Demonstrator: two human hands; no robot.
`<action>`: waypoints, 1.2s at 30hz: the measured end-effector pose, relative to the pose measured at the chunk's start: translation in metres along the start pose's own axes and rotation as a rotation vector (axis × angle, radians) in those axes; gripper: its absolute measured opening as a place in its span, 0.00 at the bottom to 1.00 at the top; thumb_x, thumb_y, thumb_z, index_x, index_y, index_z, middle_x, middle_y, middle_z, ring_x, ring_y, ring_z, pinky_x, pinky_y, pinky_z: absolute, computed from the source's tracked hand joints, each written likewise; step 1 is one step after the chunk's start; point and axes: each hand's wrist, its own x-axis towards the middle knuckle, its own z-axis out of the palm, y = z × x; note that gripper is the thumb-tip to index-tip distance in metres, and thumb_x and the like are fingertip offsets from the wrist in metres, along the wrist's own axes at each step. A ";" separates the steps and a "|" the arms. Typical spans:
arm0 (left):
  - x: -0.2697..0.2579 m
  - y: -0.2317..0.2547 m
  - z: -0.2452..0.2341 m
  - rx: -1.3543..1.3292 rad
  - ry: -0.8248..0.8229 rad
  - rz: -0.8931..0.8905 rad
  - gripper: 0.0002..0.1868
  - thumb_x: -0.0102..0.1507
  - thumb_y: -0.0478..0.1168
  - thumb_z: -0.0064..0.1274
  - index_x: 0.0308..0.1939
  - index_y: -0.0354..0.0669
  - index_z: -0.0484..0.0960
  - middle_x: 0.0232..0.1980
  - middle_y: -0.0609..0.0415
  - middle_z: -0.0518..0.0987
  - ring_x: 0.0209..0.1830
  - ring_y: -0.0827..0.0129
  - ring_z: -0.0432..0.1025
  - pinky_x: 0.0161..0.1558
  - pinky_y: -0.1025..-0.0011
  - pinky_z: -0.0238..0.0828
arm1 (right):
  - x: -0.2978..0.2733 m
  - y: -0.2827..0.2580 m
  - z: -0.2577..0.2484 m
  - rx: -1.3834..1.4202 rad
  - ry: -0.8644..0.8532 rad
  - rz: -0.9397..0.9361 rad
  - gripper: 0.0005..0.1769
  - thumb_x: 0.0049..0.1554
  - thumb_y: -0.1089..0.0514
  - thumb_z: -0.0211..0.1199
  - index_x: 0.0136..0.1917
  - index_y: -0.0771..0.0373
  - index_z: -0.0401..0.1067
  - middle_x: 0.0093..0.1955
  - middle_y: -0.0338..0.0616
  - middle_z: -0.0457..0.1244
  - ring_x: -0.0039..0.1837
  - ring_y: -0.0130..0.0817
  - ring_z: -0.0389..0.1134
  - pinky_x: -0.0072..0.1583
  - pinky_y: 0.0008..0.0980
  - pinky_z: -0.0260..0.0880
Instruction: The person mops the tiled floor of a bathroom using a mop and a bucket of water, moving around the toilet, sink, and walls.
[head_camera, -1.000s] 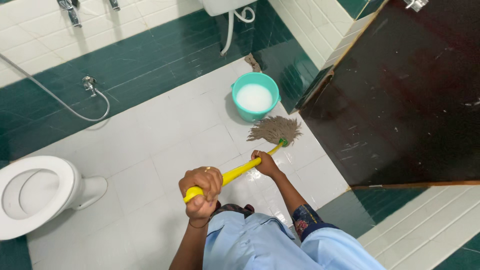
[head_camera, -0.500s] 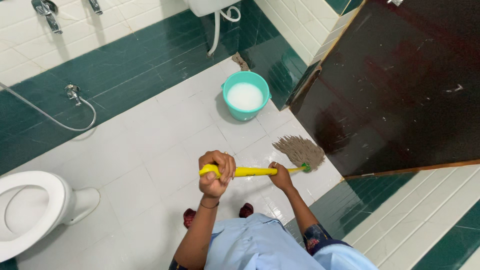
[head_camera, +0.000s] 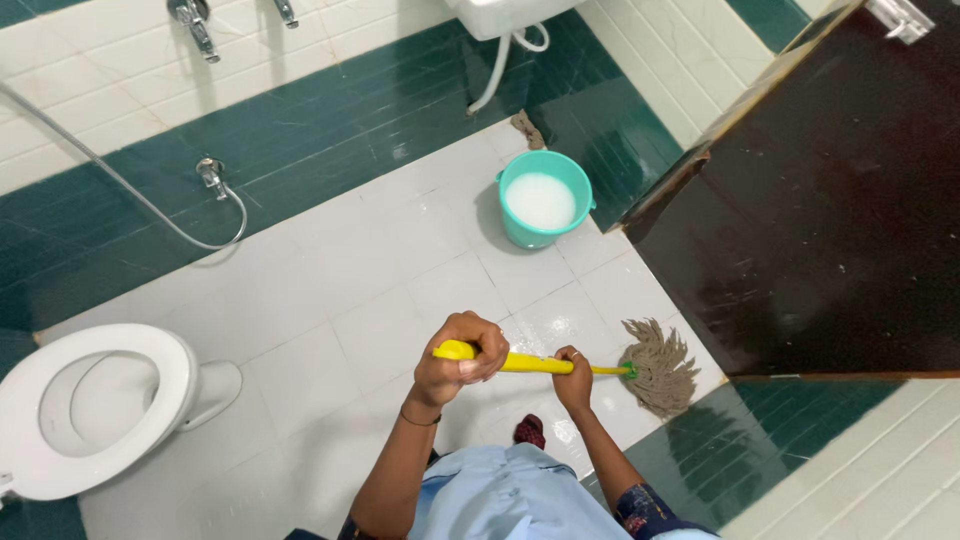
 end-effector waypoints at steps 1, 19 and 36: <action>-0.006 0.015 -0.007 0.021 0.032 0.022 0.18 0.52 0.46 0.52 0.20 0.42 0.62 0.16 0.58 0.61 0.16 0.75 0.54 0.22 0.74 0.50 | 0.005 -0.010 0.019 0.000 -0.039 0.003 0.04 0.51 0.70 0.62 0.37 0.66 0.68 0.31 0.44 0.63 0.36 0.31 0.63 0.42 0.30 0.64; -0.229 0.146 -0.047 0.472 0.671 0.489 0.19 0.57 0.48 0.54 0.22 0.45 0.62 0.19 0.60 0.60 0.20 0.70 0.54 0.32 0.69 0.53 | -0.021 -0.176 0.321 0.147 -0.688 -0.483 0.11 0.44 0.72 0.63 0.36 0.57 0.78 0.36 0.44 0.60 0.44 0.40 0.66 0.48 0.34 0.70; -0.243 0.172 -0.045 0.649 0.885 0.778 0.19 0.67 0.54 0.46 0.32 0.44 0.63 0.14 0.54 0.62 0.09 0.75 0.57 0.18 0.75 0.57 | -0.060 -0.234 0.262 -0.013 -0.857 -0.456 0.08 0.50 0.68 0.59 0.43 0.60 0.75 0.42 0.50 0.70 0.50 0.50 0.71 0.53 0.43 0.70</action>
